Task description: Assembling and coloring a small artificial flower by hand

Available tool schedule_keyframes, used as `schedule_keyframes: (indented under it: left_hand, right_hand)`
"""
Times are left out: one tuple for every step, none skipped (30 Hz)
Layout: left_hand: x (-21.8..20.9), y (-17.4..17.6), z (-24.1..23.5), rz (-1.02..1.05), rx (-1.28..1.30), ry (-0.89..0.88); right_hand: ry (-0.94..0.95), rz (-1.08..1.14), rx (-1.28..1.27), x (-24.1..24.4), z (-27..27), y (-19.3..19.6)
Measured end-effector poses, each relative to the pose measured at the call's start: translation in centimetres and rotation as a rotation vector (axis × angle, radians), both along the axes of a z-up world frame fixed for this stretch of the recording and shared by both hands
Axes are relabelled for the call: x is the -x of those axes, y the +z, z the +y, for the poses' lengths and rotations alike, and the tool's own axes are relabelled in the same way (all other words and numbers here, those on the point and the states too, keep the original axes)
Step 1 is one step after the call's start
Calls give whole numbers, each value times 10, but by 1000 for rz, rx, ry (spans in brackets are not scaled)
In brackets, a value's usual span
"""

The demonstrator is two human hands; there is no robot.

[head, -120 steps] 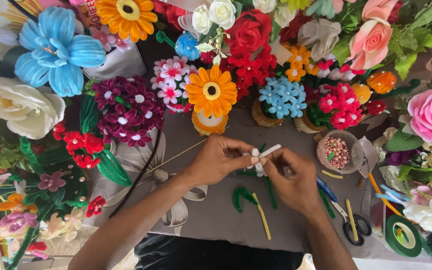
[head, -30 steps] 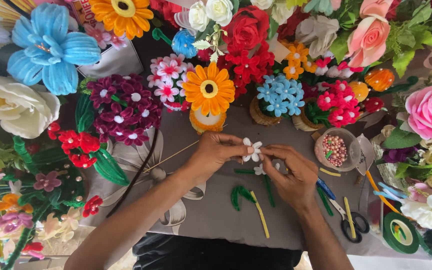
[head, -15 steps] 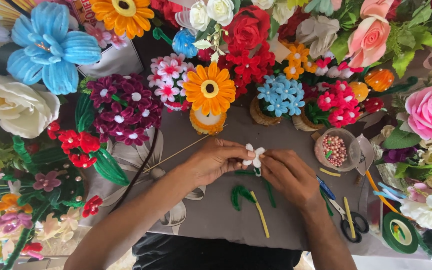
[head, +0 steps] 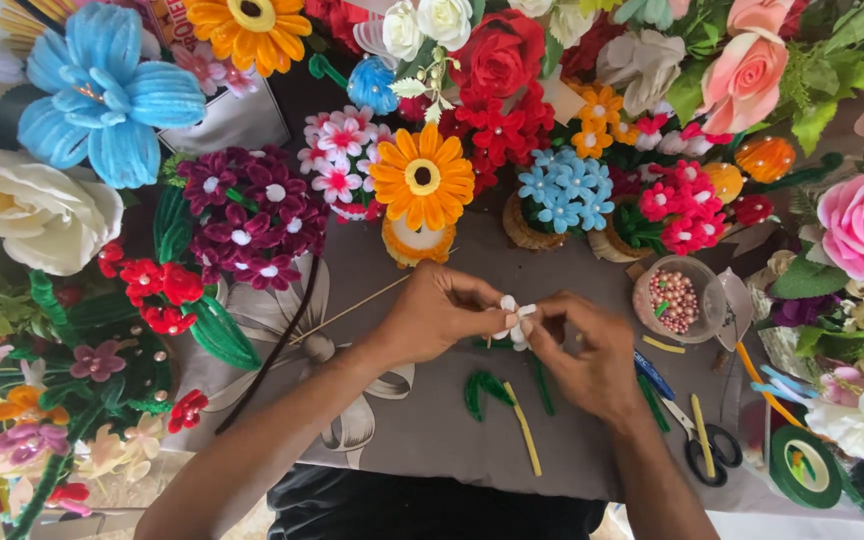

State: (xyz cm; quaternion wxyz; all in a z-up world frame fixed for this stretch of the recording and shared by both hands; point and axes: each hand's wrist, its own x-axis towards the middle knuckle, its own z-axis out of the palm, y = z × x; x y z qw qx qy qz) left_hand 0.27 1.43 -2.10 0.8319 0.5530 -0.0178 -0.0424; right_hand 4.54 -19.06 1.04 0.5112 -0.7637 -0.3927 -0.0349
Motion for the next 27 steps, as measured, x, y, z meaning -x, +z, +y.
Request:
schedule_keyframes:
  left_hand:
    - [3, 9, -1, -75, -57, 33]
    - [4, 18, -1, -153, -117, 71]
    - [5, 27, 1, -154, -119, 73]
    - [7, 35, 3, -235, -199, 76]
    - [9, 43, 4, -315, -279, 80]
    - [8, 40, 4, -316, -278, 77]
    - [8, 36, 4, -314, -292, 79]
    - [7, 33, 4, -313, -307, 85]
    - [5, 31, 4, -314, -308, 86]
    - [4, 29, 5, -228, -220, 81]
    - [3, 27, 6, -142, -133, 76]
    - [0, 18, 6, -141, -133, 71]
    - [-3, 9, 6, -80, -51, 69]
    - [-6, 0, 7, -20, 31, 73]
    - [-6, 1, 6, -20, 30, 74]
    - [-5, 2, 4, 16, 63, 74]
    - [-4, 2, 2, 53, 95, 73]
    - [-3, 3, 2, 53, 96, 71]
    - [-3, 4, 1, 77, 110, 61]
    - [-2, 6, 2, 100, 123, 55]
    - [-1, 4, 2, 100, 123, 57]
    - [-1, 2, 2, 135, 149, 50]
    - [-1, 0, 2, 170, 176, 43]
    - [0, -1, 1, 170, 177, 43]
    - [0, -1, -1, 163, 168, 28]
    - [0, -1, -2, 153, 158, 12]
    - [-1, -3, -3, 152, 159, 11]
  right_hand:
    - [-47, 203, -9, 2, -1, -2]
    - [-90, 403, -20, 2, -1, -4]
    - [-88, 402, -22, 2, 2, -3]
    - [-124, 605, -52, 4, 3, -2]
    - [-160, 808, -83, 5, 5, -2]
    - [-162, 808, -84, 6, 7, 5]
    - [-157, 789, -51, 7, 8, 13]
    - [-148, 768, -17, 7, 10, 20]
    - [-147, 766, -17, 7, 10, 21]
    - [-93, 675, -83, 8, 10, 24]
    - [-40, 584, -148, 9, 9, 26]
    - [-44, 584, -150, 7, 5, 22]
    - [-12, 485, -138, 5, 0, 18]
    - [26, 385, -125, 3, -3, 14]
    - [27, 384, -125, 3, -1, 13]
    - [-4, 218, -78, 3, 0, 13]
    - [-35, 52, -30, 3, 2, 12]
    - [-38, 52, -29, 3, 0, 9]
    - [-48, -77, 8, 3, -2, 5]
    - [-54, -206, 44, 3, -3, 1]
    - [-52, -206, 45, 3, -2, 3]
    - [-57, -339, 93, 4, -2, 6]
    - [-61, -472, 142, 4, -1, 8]
    - [-61, -472, 143, 5, -1, 7]
    - [-54, -475, 125, 5, -1, 6]
    - [-47, -481, 106, 4, -1, 6]
    - [-48, -483, 107, 5, -1, 7]
